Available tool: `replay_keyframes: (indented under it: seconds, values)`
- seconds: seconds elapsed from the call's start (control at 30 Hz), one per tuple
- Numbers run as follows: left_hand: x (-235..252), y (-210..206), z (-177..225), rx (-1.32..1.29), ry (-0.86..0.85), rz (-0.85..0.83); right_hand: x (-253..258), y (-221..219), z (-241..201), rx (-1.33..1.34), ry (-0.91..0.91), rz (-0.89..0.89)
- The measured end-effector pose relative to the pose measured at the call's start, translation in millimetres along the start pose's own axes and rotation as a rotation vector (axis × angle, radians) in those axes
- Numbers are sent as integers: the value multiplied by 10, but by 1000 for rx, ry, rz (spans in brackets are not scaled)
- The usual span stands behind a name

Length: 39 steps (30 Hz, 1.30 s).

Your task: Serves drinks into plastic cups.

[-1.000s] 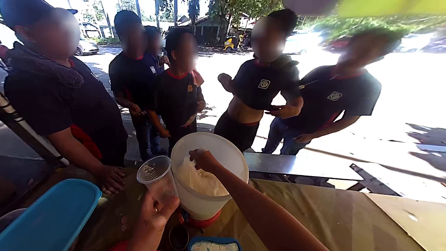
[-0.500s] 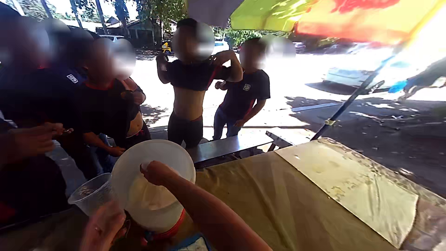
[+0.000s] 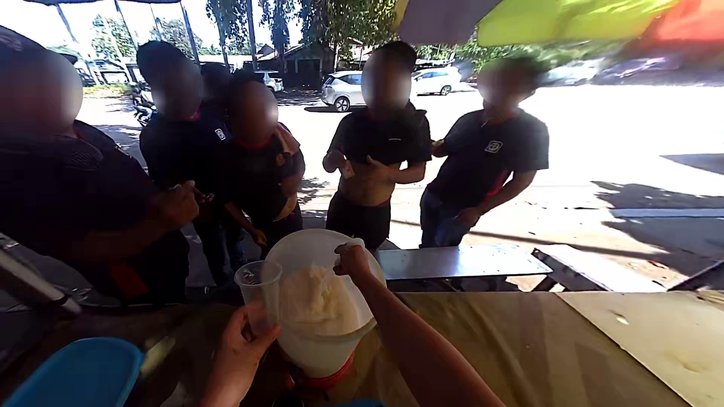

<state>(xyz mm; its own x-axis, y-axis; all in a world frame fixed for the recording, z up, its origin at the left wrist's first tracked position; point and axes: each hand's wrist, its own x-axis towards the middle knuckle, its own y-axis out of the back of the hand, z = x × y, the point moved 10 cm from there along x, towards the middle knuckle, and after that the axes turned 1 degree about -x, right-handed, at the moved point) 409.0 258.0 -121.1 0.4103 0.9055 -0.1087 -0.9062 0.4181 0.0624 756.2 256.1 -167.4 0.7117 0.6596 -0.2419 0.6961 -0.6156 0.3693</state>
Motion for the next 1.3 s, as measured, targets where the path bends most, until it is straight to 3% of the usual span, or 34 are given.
replay_keyframes:
  seconds: [0.27, 0.43, 0.63, 0.8, 0.97, 1.17, 1.3]
  values:
    - [95, 64, 3, 166, 5, -17, -311, 583, -677, 61, 125, 49]
    - [200, 94, 21, 441, 47, -95, -599, 1006, -1216, 44, 218, 149]
    - [273, -63, 319, 784, 96, -190, -964, 1414, -1851, 40, 244, 224]
    - [409, -218, 458, 901, 110, -237, -946, 1579, -2197, 25, 396, 233]
    - [544, -312, 425, 734, 93, -210, -1719, 1494, -2581, -22, 488, 252]
    - [649, -432, 224, 419, 29, -130, -2325, 1324, -2703, -224, 827, 331]
    - [644, -471, 168, 255, -37, -57, -2765, 1223, -2657, -330, 1155, 429]
